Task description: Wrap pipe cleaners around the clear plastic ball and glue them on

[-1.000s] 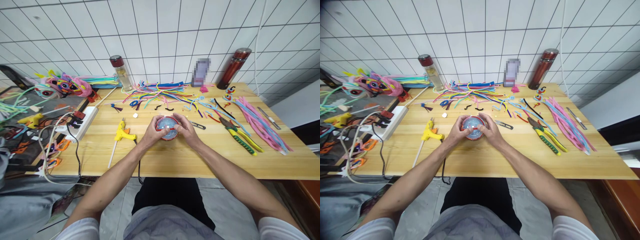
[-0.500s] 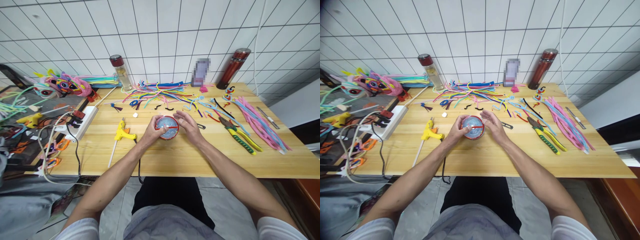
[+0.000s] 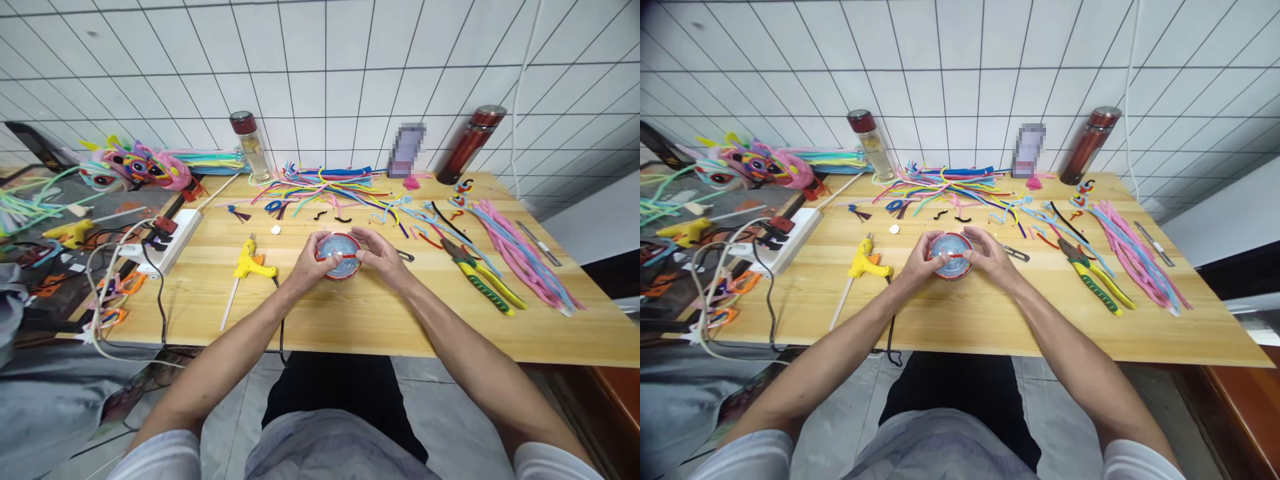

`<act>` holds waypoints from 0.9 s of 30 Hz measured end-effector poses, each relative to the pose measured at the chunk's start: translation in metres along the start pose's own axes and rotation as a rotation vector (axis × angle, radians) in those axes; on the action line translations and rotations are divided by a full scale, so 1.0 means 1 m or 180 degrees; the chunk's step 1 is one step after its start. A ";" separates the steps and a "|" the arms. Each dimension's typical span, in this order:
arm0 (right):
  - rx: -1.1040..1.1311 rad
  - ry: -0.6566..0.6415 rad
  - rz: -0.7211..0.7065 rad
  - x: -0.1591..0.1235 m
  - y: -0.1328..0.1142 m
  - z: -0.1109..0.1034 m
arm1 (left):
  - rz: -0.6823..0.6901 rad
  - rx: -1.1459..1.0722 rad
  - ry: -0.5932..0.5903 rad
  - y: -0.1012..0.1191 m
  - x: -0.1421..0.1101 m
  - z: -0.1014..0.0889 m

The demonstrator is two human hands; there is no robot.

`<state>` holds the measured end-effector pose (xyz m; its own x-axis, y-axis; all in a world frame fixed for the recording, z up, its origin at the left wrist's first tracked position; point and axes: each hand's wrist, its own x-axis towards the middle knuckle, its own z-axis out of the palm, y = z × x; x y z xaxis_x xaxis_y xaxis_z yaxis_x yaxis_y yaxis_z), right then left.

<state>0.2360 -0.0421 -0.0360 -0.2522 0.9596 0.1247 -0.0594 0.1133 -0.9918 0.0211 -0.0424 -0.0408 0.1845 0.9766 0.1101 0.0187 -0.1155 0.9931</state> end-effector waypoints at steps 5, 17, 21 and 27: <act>-0.0159 0.0056 0.0064 -0.002 -0.003 0.003 | 0.0032 0.0126 -0.0146 0.004 -0.003 0.001; -0.0301 0.0199 0.0040 -0.003 -0.003 0.001 | -0.0090 -0.0218 -0.0380 0.002 -0.004 0.000; -0.0309 0.0314 -0.0003 0.000 0.004 -0.002 | -0.0127 -0.0285 -0.0346 0.002 -0.001 0.001; -0.0231 0.0608 -0.0290 0.006 -0.013 0.005 | 0.0250 -0.0546 0.0019 0.019 -0.002 0.000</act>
<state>0.2302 -0.0392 -0.0219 -0.0609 0.9751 0.2131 -0.0023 0.2134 -0.9770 0.0210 -0.0463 -0.0219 0.1731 0.9669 0.1874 -0.1635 -0.1594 0.9736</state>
